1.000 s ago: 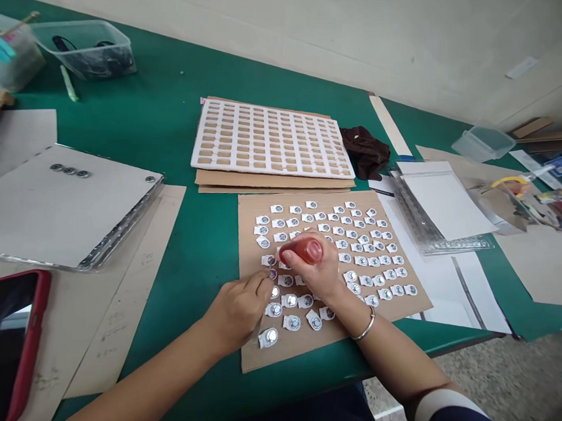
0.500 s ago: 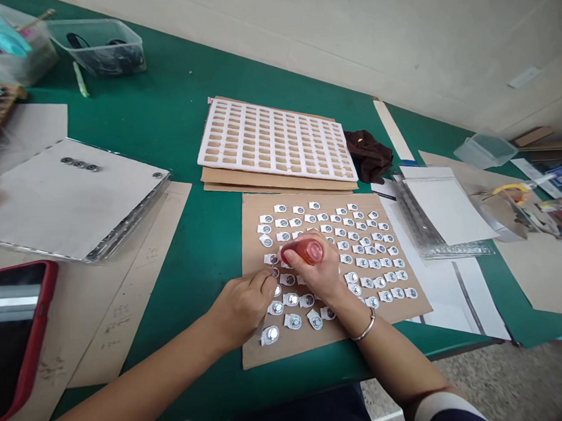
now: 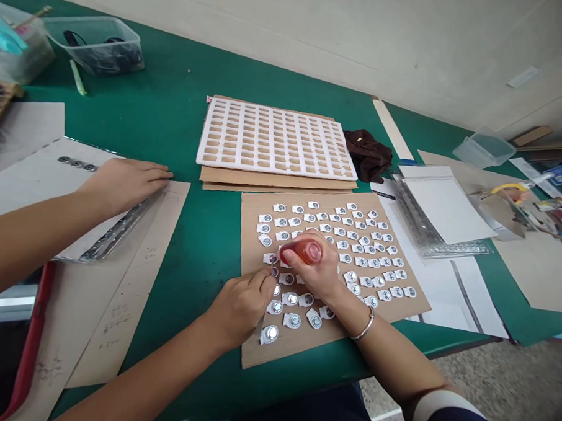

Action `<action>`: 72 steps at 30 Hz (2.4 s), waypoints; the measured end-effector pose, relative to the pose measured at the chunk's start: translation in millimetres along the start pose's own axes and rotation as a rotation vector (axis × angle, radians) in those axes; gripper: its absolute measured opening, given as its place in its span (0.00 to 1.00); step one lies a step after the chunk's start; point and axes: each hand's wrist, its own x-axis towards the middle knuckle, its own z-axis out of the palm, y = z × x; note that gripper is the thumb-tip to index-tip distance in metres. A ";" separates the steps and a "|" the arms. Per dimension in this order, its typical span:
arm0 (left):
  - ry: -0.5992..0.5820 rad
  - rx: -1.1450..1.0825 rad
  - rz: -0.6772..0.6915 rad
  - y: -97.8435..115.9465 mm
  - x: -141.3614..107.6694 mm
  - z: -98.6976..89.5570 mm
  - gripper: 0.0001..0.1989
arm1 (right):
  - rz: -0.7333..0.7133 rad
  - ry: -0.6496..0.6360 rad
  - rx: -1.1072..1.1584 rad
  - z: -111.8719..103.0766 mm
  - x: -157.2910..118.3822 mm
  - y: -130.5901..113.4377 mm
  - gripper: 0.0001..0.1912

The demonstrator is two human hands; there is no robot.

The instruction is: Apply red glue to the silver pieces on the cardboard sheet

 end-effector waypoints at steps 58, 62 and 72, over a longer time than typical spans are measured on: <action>-0.014 -0.159 -0.070 -13.9 -0.7 -2.4 0.08 | 0.025 0.059 0.020 -11.2 -7.8 10.4 0.11; -0.017 -0.165 -0.077 -14.3 -1.9 -2.4 0.08 | 0.021 0.052 0.018 -10.7 -8.0 10.3 0.11; -0.016 -0.179 -0.091 -13.4 1.8 -5.0 0.07 | -0.025 0.039 0.002 -10.4 -7.0 7.8 0.11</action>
